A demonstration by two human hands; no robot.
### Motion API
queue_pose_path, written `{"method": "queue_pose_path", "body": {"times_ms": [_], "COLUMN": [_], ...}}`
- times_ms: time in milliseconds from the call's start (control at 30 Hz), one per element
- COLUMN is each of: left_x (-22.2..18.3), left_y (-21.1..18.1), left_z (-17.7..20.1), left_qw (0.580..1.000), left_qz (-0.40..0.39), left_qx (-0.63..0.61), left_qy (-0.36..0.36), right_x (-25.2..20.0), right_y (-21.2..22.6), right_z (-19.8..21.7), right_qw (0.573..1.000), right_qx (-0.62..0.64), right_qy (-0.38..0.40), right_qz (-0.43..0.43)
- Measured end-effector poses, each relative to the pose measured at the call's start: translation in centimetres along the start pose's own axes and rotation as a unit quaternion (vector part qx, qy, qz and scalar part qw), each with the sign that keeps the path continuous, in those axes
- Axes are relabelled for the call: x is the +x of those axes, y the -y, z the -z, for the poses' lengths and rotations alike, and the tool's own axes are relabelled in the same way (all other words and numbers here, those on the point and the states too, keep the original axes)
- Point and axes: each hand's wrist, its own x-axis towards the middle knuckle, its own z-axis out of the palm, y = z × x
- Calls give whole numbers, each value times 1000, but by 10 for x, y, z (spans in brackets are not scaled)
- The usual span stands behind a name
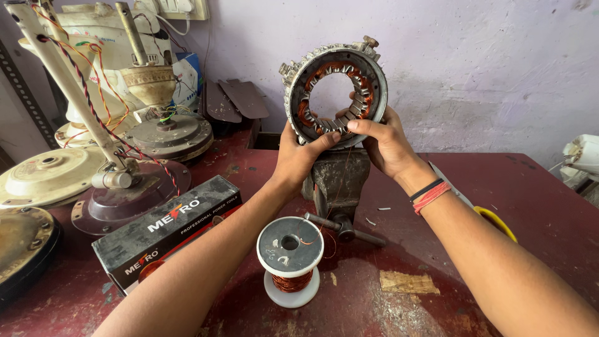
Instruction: The person winds copper wire around the slots of a motor stator held in a bench vise. They repeatedly thread the wire through the stator slots, pull it taut, and adjust the stator orientation to continue winding. The process is continuous and focused on building up the coil layers.
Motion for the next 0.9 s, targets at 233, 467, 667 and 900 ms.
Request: {"method": "queue_pose_path", "body": {"times_ms": [233, 467, 667, 900], "left_x": [4, 6, 3, 0], "left_y": [2, 2, -2, -6], "left_z": [1, 1, -1, -3], "left_qw": [1000, 1000, 1000, 999], "left_qz": [-2, -12, -12, -2], "left_qx": [-5, -20, -13, -28], "left_qy": [3, 3, 4, 15], "right_x": [0, 0, -1, 1], "right_y": [-5, -8, 0, -1], "right_z": [4, 10, 8, 7], "right_qw": [999, 998, 999, 1000], "right_qx": [-35, -48, -28, 6], "right_qy": [14, 18, 42, 9], "right_qz": [10, 23, 8, -7]}}
